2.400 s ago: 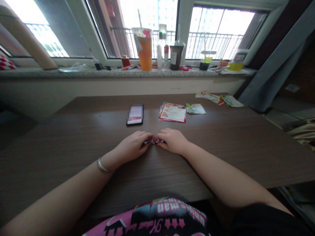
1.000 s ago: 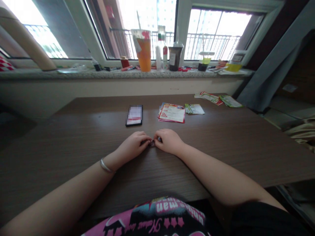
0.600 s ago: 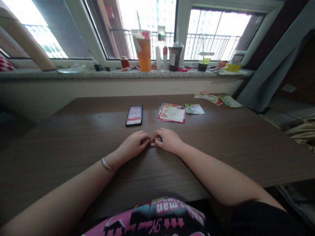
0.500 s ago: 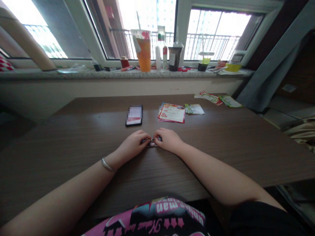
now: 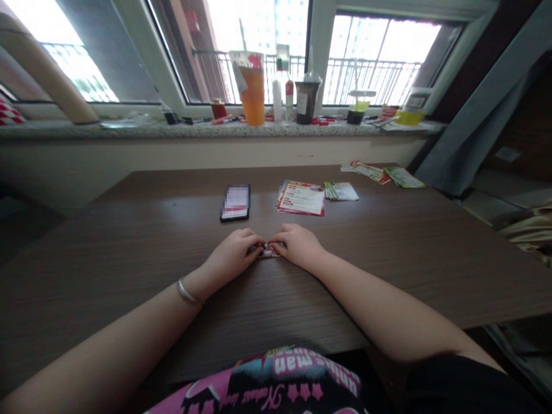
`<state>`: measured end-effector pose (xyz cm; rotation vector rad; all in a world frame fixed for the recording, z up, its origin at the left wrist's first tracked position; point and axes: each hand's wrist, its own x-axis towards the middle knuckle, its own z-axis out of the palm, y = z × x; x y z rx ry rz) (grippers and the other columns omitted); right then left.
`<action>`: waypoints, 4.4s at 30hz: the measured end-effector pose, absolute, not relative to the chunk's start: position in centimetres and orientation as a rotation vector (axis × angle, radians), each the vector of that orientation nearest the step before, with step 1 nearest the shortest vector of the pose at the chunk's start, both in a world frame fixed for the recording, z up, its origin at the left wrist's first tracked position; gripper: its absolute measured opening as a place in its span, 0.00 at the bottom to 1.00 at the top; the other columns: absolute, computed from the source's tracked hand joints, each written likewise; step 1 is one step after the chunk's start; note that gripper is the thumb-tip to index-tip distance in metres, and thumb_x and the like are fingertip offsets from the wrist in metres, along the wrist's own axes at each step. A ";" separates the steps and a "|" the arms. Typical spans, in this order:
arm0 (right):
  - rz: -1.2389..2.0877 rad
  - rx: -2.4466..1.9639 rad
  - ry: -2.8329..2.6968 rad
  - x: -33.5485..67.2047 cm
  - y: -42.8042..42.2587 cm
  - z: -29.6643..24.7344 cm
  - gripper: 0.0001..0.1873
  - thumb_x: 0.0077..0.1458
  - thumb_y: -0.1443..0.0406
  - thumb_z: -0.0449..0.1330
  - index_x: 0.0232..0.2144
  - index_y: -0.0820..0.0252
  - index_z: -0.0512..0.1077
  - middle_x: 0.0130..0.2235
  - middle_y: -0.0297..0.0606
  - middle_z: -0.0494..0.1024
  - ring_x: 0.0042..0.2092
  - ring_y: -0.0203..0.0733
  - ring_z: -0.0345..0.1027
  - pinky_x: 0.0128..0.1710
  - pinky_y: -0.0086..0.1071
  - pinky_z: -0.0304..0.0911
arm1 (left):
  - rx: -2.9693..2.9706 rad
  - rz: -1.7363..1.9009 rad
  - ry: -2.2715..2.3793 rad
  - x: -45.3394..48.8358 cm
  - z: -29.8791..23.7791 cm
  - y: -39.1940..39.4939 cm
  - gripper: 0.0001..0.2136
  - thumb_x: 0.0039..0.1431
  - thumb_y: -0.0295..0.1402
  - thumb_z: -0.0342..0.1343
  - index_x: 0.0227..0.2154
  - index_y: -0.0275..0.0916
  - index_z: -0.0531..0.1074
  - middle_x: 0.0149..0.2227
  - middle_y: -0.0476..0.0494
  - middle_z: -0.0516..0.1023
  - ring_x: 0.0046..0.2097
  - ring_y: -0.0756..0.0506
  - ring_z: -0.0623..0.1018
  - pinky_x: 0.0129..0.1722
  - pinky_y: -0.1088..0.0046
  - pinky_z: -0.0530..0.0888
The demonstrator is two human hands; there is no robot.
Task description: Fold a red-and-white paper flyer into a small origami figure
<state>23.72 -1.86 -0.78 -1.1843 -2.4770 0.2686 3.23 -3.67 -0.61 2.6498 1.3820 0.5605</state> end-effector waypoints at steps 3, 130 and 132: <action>0.202 -1.183 -2.525 23.9 -2.1 -0.5 0.12 0.60 0.61 0.56 0.41 0.54 0.78 0.39 0.40 0.76 0.43 0.42 0.68 0.42 0.33 0.61 | 2.658 0.535 1.386 3.3 -0.6 -3.8 0.07 0.60 0.30 0.54 0.38 0.39 0.76 0.37 0.42 0.74 0.42 0.43 0.73 0.45 0.66 0.71; 0.538 -0.880 -2.355 24.9 -1.5 -0.6 0.05 0.57 0.65 0.59 0.32 0.60 0.74 0.34 0.37 0.77 0.38 0.38 0.67 0.40 0.31 0.61 | 2.197 0.675 1.079 3.0 -0.2 -3.9 0.07 0.61 0.28 0.48 0.35 0.37 0.72 0.32 0.49 0.75 0.32 0.51 0.71 0.33 0.76 0.68; 0.518 -0.906 -2.364 24.9 -1.5 -0.7 0.05 0.57 0.65 0.59 0.31 0.60 0.74 0.34 0.37 0.77 0.38 0.39 0.67 0.40 0.32 0.60 | 2.254 0.661 1.068 3.0 -0.1 -3.9 0.09 0.62 0.27 0.47 0.34 0.37 0.72 0.33 0.48 0.75 0.34 0.50 0.72 0.37 0.75 0.69</action>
